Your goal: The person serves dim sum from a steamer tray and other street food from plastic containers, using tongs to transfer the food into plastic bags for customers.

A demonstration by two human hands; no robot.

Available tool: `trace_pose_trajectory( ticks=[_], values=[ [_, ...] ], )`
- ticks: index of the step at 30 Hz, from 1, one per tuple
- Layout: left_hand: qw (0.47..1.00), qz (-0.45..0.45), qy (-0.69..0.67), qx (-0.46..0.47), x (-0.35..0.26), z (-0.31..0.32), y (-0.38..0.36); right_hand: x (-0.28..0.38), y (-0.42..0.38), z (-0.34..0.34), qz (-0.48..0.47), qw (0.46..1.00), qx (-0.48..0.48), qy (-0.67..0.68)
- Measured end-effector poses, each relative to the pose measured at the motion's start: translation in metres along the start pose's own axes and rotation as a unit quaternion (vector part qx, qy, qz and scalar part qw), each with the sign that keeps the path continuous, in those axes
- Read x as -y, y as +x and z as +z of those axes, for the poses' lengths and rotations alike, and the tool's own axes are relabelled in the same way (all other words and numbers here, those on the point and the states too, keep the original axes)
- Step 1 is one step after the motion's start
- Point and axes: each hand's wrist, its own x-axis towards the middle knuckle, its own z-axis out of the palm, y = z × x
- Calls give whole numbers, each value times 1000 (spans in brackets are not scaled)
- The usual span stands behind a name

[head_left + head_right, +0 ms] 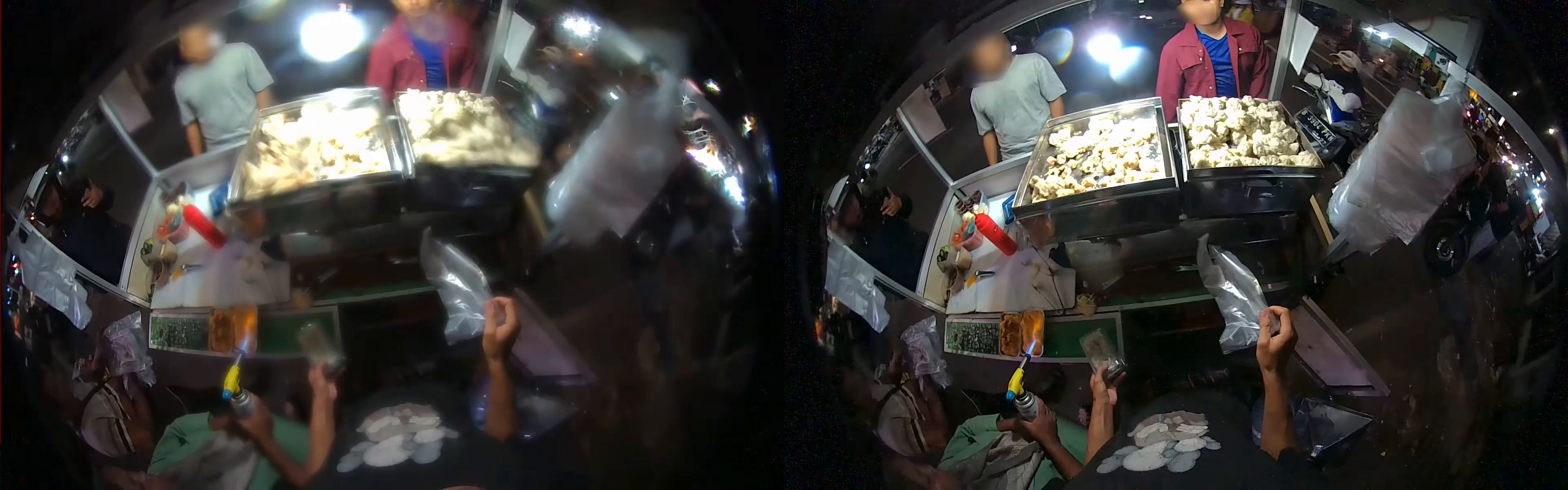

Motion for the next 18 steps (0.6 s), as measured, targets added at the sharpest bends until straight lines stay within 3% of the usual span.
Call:
trace_pose_trajectory(
  ticks=[5,9,13,15,18],
  values=[
    [999,11,-4,50,8,-6,-3,-13,2,11,-16,998,26,59],
    [994,-26,23,99,0,6,-22,1,8,7,120,956,141,229],
    [978,-71,101,171,-23,66,-60,-10,7,6,207,934,228,178],
    [960,-65,111,248,-29,95,-67,5,7,11,89,966,232,78],
    [945,-107,114,286,-46,131,-86,6,-9,22,37,941,333,35]
  ],
)
